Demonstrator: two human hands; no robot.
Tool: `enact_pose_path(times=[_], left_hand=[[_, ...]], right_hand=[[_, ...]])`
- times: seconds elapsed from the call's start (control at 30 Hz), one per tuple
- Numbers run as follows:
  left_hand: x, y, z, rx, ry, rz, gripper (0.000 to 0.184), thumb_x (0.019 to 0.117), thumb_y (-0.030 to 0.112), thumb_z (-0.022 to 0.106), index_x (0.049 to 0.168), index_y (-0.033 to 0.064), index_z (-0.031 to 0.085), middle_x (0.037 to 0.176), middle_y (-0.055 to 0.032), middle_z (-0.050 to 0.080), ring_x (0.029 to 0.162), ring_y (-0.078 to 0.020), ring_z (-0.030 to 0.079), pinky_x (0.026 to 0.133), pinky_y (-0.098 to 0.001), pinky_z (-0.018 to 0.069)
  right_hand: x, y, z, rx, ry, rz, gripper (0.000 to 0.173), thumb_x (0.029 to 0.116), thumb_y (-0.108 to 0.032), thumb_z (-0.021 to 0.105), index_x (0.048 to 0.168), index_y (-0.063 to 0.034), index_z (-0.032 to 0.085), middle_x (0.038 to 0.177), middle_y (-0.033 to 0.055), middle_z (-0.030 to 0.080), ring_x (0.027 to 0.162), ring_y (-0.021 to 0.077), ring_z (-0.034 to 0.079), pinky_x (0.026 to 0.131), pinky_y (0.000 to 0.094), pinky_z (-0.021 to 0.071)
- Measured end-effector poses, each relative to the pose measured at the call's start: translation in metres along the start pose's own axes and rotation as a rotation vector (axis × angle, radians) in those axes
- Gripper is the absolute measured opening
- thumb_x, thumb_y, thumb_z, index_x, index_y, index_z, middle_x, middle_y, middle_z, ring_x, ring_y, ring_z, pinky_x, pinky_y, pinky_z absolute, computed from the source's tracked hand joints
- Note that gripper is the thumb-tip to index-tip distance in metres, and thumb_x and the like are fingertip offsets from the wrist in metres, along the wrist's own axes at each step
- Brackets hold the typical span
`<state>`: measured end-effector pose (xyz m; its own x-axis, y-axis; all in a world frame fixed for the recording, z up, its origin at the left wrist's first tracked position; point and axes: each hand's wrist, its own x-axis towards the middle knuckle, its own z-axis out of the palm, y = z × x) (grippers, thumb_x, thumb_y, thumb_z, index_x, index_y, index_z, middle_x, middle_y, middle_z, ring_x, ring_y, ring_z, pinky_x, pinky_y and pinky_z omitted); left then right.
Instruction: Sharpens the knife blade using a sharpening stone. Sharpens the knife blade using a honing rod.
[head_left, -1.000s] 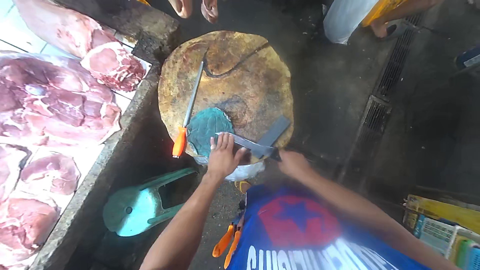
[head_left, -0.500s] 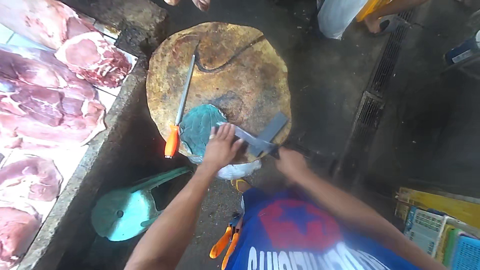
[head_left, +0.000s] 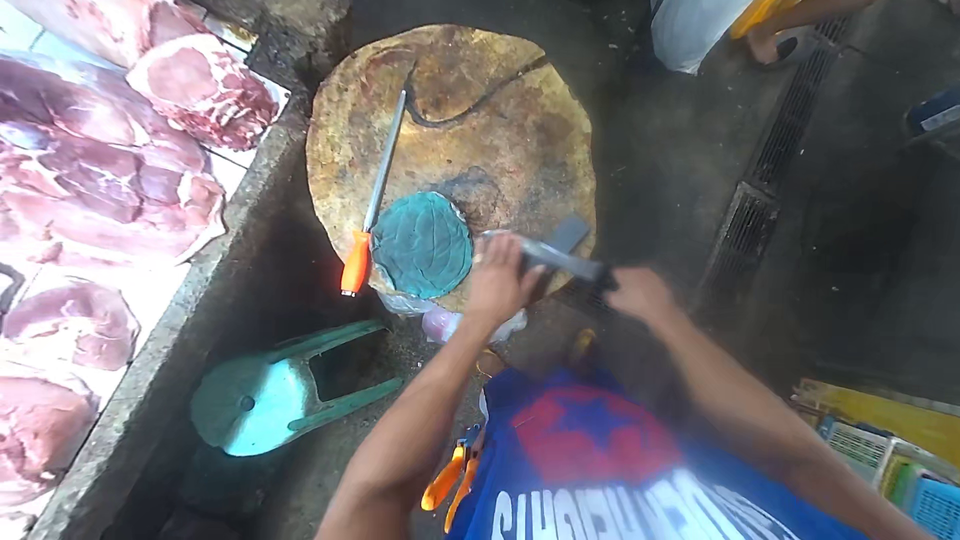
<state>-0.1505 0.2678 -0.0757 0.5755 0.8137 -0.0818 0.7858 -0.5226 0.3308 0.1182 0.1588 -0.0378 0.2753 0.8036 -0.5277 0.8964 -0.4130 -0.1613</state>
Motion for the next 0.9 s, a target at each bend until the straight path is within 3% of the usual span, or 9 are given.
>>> enact_pose_path(times=[0.13,0.23,0.37,0.43,0.5,0.63,0.7,0.77,0.9], left_hand=[[-0.085,-0.051,-0.022,0.049,-0.026,-0.165,0.084,0.1015,0.068,0.035,0.155,0.0041,0.041,0.163,-0.0159,0.038,0.156,-0.0302,0.026,0.128,-0.0590,0.0121],[-0.053,-0.002,-0.019,-0.026,-0.043,-0.172,0.086,0.1010,0.067,0.039,0.155,0.0001,0.040,0.162,-0.0222,0.037,0.156,-0.0363,0.025,0.127,-0.0622,0.0092],[0.036,0.087,0.015,-0.071,-0.054,0.039,0.081,0.1023,0.068,0.033,0.158,0.0082,0.039,0.166,-0.0149,0.034,0.158,-0.0318,0.020,0.128,-0.0605,0.0048],[0.059,0.097,0.021,-0.039,-0.071,0.091,0.084,0.1022,0.070,0.028,0.159,0.0085,0.037,0.167,-0.0126,0.031,0.158,-0.0296,0.019,0.128,-0.0595,0.0048],[0.059,0.064,0.016,-0.005,-0.049,0.086,0.081,0.1036,0.068,0.026,0.157,0.0087,0.040,0.166,-0.0117,0.036,0.157,-0.0285,0.023,0.129,-0.0581,0.0079],[0.003,-0.060,-0.020,0.007,-0.029,0.038,0.067,0.1086,0.055,0.029,0.154,0.0084,0.047,0.161,-0.0127,0.043,0.155,-0.0281,0.031,0.128,-0.0572,0.0149],[-0.026,-0.083,-0.039,0.013,-0.032,0.005,0.067,0.1086,0.054,0.030,0.152,0.0065,0.048,0.161,-0.0148,0.043,0.155,-0.0305,0.030,0.127,-0.0603,0.0136],[-0.030,-0.061,-0.046,0.007,-0.049,-0.021,0.071,0.1078,0.056,0.030,0.152,0.0030,0.046,0.160,-0.0183,0.042,0.155,-0.0331,0.028,0.127,-0.0631,0.0087],[0.007,0.047,-0.002,-0.023,-0.052,0.042,0.076,0.1050,0.062,0.032,0.157,0.0067,0.041,0.164,-0.0156,0.036,0.157,-0.0316,0.022,0.127,-0.0636,0.0036]], right_hand=[[-0.011,-0.069,0.013,0.012,-0.080,-0.206,0.024,0.0857,-0.035,0.073,0.101,-0.0171,0.071,0.088,0.0108,0.073,0.083,0.0360,0.072,0.068,0.0641,0.0558],[-0.010,-0.016,-0.001,0.019,-0.072,-0.199,0.025,0.0896,-0.035,0.073,0.105,-0.0150,0.070,0.091,0.0140,0.073,0.086,0.0389,0.072,0.069,0.0665,0.0548],[-0.013,0.089,-0.031,-0.013,0.060,0.036,0.030,0.0933,-0.034,0.071,0.109,-0.0089,0.070,0.097,0.0221,0.072,0.092,0.0468,0.070,0.073,0.0720,0.0526],[-0.007,0.101,-0.028,-0.039,0.087,0.091,0.033,0.0939,-0.036,0.070,0.110,-0.0078,0.070,0.096,0.0226,0.072,0.091,0.0466,0.071,0.074,0.0705,0.0530],[-0.007,0.061,-0.011,-0.031,0.072,0.101,0.037,0.0932,-0.039,0.069,0.113,-0.0069,0.069,0.096,0.0223,0.073,0.091,0.0454,0.071,0.074,0.0689,0.0546],[-0.027,-0.074,0.019,0.109,-0.056,0.013,0.034,0.0922,-0.032,0.069,0.117,-0.0077,0.066,0.098,0.0187,0.073,0.090,0.0409,0.072,0.074,0.0656,0.0566],[-0.034,-0.099,0.028,0.172,-0.124,-0.065,0.035,0.0941,-0.030,0.068,0.120,-0.0071,0.065,0.101,0.0181,0.073,0.094,0.0397,0.072,0.078,0.0641,0.0573],[-0.036,-0.081,0.027,0.177,-0.154,-0.080,0.034,0.0966,-0.032,0.065,0.120,-0.0079,0.064,0.104,0.0183,0.072,0.098,0.0399,0.071,0.081,0.0648,0.0562],[-0.045,0.036,0.014,0.064,-0.039,0.055,0.041,0.0974,-0.041,0.062,0.120,-0.0079,0.068,0.105,0.0219,0.073,0.101,0.0448,0.070,0.084,0.0702,0.0530]])
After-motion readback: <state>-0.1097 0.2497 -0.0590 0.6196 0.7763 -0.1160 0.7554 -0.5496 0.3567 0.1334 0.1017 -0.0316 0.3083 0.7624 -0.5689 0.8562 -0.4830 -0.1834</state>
